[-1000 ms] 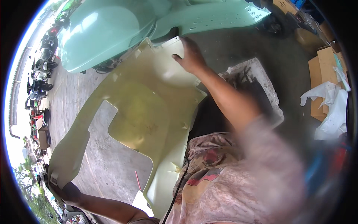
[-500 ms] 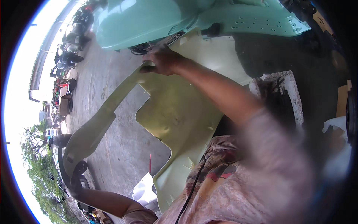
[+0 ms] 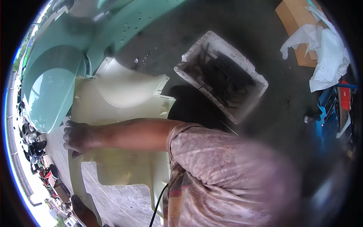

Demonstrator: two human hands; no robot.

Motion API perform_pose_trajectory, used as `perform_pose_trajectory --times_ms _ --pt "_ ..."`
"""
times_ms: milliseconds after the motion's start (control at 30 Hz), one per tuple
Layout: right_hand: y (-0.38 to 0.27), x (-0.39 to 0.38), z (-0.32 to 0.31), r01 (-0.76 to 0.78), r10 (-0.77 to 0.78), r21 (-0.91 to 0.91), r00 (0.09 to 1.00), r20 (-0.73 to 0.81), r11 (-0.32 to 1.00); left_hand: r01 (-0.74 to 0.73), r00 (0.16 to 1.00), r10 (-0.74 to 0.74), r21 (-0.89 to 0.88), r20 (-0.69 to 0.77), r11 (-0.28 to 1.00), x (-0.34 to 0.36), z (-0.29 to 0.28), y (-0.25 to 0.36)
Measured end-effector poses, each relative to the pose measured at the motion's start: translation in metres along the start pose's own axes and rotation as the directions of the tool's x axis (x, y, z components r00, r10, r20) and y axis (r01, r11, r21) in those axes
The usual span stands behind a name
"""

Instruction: The person prepares a motorcycle fairing for installation by inserting fasteners into the plastic body panel by hand and kemudian putting the panel into a storage box.

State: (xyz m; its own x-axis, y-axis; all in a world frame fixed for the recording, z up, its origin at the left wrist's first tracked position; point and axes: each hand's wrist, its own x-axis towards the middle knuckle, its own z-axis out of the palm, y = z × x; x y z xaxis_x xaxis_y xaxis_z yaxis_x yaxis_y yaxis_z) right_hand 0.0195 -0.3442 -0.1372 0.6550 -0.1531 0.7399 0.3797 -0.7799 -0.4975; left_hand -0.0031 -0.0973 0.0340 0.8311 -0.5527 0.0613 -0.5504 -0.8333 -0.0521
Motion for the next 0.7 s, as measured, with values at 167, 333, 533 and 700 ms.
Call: perform_pose_trajectory --times_ms 167,333,533,700 --pt "0.011 -0.096 -0.088 -0.036 0.121 0.353 0.968 -0.221 0.935 0.001 1.000 0.001 0.075 -0.030 0.997 0.000 -0.001 -0.004" --pt "0.067 -0.268 -0.161 -0.564 0.691 0.399 0.581 -0.430 0.723 0.091 0.993 -0.115 0.400 0.036 0.912 -0.012 -0.008 0.023" --pt "0.201 -0.434 -0.200 -0.962 0.863 0.007 0.242 -0.443 0.274 0.026 1.000 -0.025 0.428 -0.007 0.903 0.007 -0.015 0.061" --pt "0.248 -0.446 -0.182 -0.925 0.975 -0.356 0.185 -0.126 0.130 -0.050 0.999 0.051 0.455 0.010 0.889 0.019 -0.017 0.079"
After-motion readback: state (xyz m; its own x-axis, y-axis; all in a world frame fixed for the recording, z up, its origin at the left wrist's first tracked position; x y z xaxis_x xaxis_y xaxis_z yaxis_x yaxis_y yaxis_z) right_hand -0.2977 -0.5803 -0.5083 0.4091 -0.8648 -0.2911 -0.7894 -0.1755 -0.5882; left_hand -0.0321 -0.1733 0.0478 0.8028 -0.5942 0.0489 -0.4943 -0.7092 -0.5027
